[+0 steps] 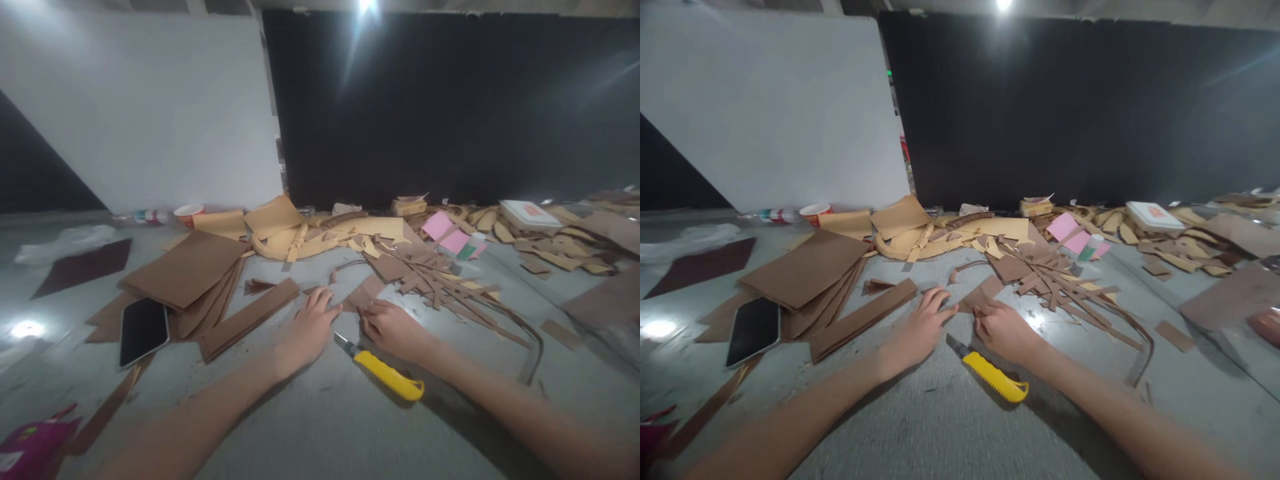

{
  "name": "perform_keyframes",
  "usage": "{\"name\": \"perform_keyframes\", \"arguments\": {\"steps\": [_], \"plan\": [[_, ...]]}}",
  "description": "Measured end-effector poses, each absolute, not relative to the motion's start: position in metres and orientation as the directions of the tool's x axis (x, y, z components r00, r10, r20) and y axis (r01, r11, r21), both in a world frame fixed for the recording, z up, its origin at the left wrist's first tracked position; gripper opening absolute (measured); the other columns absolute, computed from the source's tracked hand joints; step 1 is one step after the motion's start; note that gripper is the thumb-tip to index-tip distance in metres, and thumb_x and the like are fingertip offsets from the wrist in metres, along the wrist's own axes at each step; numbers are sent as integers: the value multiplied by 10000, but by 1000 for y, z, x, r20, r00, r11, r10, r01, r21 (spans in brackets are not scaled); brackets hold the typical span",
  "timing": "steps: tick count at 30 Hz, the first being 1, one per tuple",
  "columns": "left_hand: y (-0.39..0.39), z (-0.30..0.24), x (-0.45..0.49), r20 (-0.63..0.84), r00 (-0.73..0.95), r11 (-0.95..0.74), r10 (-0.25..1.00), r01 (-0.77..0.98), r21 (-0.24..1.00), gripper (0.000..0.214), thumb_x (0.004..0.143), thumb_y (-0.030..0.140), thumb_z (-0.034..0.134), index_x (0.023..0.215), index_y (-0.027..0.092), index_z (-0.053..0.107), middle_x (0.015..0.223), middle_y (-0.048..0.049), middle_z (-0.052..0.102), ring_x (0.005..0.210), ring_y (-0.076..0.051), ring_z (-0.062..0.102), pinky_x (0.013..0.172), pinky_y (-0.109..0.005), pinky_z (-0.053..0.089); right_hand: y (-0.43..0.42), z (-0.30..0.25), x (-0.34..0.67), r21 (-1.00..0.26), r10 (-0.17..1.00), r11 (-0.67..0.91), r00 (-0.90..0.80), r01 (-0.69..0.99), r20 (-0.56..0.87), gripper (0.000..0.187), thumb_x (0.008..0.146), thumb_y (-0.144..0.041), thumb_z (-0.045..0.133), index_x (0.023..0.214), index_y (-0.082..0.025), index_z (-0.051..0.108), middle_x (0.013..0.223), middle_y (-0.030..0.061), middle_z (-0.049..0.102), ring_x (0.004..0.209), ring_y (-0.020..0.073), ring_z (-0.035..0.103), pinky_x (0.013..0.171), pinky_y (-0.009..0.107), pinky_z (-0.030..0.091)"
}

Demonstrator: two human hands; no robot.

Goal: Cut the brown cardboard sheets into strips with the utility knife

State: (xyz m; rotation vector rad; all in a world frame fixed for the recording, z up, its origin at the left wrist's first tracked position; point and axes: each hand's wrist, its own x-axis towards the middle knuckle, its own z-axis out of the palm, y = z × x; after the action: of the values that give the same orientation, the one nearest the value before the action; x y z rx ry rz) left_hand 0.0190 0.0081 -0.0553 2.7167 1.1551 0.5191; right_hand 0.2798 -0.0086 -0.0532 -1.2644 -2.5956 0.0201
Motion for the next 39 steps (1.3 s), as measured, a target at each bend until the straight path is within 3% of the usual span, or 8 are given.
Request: {"name": "perform_keyframes", "arguments": {"steps": [10,17,24,27,29,34,39], "plan": [[3,-52,19,271,667,-714,694,686,139,646,910,3,489,1543,119,547,1606,-228,513,1600,-388,361,1262,-619,418,-16,-53,281,-22,679,714,-683,700,270,380,1142,-217,438,1143,-131,809,1024,138,779,976,263,702,887,409,540],[3,-54,24,242,769,-806,592,567,172,804,871,-65,424,1637,177,433,1605,-181,574,1547,-278,510,1268,-487,446,-19,-50,270,-60,701,694,-653,718,286,310,1119,-200,492,1218,-136,779,1068,134,782,1002,267,706,881,406,548],[5,-54,22,207,797,-823,568,542,170,785,863,-65,462,1616,158,471,1606,-190,571,1565,-295,497,1245,-480,481,-45,-32,286,-111,778,619,-588,778,222,310,1136,-317,513,1288,-185,749,1019,110,736,970,272,706,849,404,536],[8,-49,18,226,803,-833,552,516,201,793,879,-68,455,1620,211,488,1613,-155,574,1557,-281,504,1236,-481,489,-82,-30,292,-175,806,588,-553,790,210,548,1063,-445,658,1570,-251,579,1184,128,731,1071,308,699,866,424,553],[9,-48,17,237,803,-836,547,509,206,765,892,-71,442,1596,217,525,1589,-148,594,1550,-282,508,1237,-487,485,-104,-37,295,-196,810,585,-560,787,171,739,1010,-404,728,1684,-318,437,1236,115,715,1081,305,691,860,418,563],[13,-49,20,241,795,-828,556,505,244,696,910,-52,444,1540,203,595,1506,-148,625,1413,-272,613,1150,-447,549,-133,-61,309,-98,786,608,-580,788,212,751,1010,-127,559,1696,-393,410,1106,82,703,959,269,701,826,395,591],[13,-50,21,252,792,-828,556,503,247,679,898,-37,468,1515,200,624,1486,-148,625,1387,-273,623,1118,-412,560,-142,-51,330,-206,871,447,-371,870,321,693,1112,-203,392,1768,-356,230,1141,107,723,923,259,755,790,369,617]]}}
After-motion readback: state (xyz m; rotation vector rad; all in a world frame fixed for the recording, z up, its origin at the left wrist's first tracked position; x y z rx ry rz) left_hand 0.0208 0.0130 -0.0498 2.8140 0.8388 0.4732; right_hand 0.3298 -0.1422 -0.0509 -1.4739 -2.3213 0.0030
